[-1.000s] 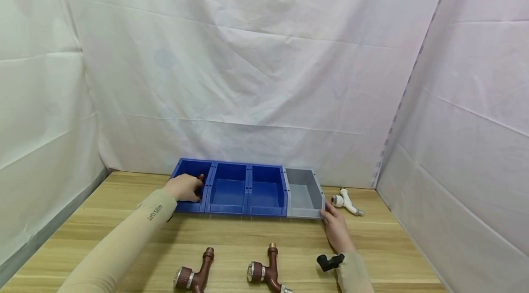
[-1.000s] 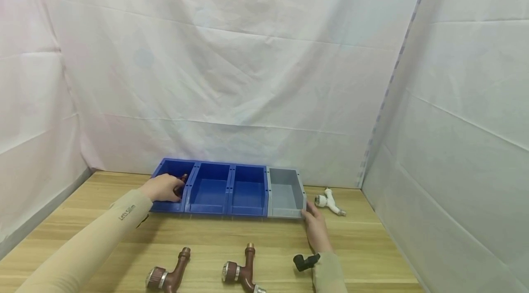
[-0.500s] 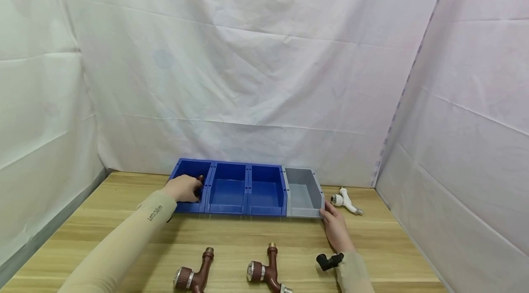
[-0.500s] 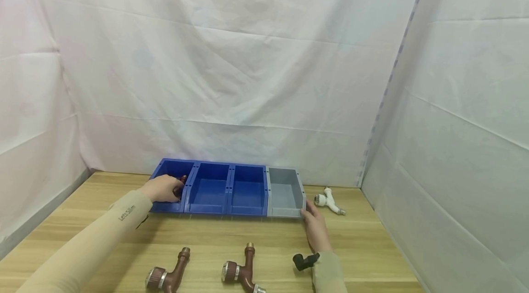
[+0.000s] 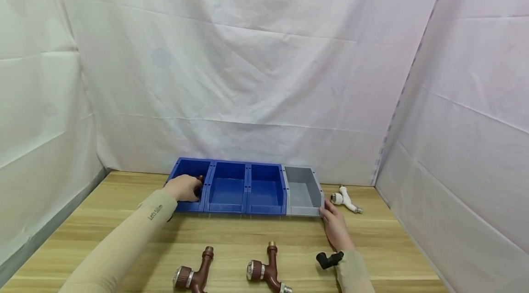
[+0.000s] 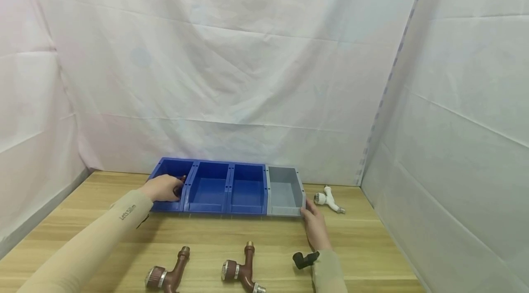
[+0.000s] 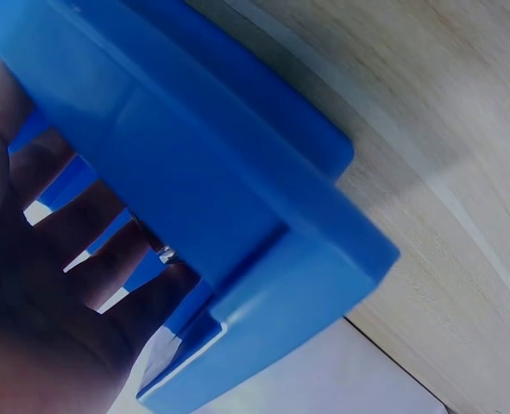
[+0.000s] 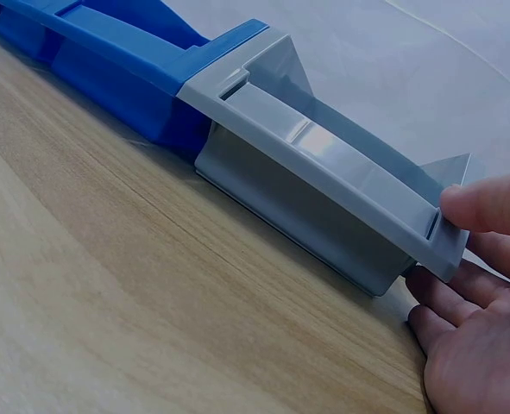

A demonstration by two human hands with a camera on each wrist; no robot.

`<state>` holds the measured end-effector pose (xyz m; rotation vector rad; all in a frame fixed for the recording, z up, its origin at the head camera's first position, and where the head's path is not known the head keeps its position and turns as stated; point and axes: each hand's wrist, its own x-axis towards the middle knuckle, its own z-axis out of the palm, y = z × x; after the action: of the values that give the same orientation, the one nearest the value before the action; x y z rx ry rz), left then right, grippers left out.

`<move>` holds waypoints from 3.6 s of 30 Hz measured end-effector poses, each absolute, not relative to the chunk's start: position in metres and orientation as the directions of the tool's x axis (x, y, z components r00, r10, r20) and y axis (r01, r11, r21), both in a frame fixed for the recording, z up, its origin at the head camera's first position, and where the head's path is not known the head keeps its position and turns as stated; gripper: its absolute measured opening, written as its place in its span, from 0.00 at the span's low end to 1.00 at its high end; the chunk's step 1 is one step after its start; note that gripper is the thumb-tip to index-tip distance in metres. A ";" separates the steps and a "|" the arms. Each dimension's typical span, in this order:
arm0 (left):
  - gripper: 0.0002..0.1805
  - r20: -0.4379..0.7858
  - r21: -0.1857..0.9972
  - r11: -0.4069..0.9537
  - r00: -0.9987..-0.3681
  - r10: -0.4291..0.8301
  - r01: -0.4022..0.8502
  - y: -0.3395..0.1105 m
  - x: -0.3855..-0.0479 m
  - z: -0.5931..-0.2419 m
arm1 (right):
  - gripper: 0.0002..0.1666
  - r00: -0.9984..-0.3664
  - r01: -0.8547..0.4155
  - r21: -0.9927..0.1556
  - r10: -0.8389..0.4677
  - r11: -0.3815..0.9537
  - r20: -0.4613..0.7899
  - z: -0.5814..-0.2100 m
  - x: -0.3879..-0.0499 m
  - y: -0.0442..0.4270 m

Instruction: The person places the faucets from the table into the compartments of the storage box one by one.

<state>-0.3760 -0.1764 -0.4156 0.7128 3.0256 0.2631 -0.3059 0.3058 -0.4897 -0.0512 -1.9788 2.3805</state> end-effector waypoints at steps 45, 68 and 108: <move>0.08 0.051 0.183 0.873 -0.891 0.451 0.453 -0.175 -0.373 -0.422 | 0.34 -0.998 -0.010 -0.985 0.063 -0.172 -0.001 -0.492 -0.301 0.304; 0.09 0.015 0.162 0.884 -0.896 0.443 0.440 -0.177 -0.372 -0.419 | 0.35 -0.998 -0.009 -0.981 0.067 -0.192 -0.004 -0.492 -0.304 0.302; 0.25 0.170 0.146 0.774 -0.787 0.594 0.616 -0.153 -0.282 -0.359 | 0.34 -0.997 -0.015 -0.984 0.073 -0.179 0.002 -0.489 -0.309 0.313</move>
<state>-0.2821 -0.1525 -0.3585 1.0487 3.0656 0.3174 -0.3088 0.3133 -0.4887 -0.0696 -1.9752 2.3678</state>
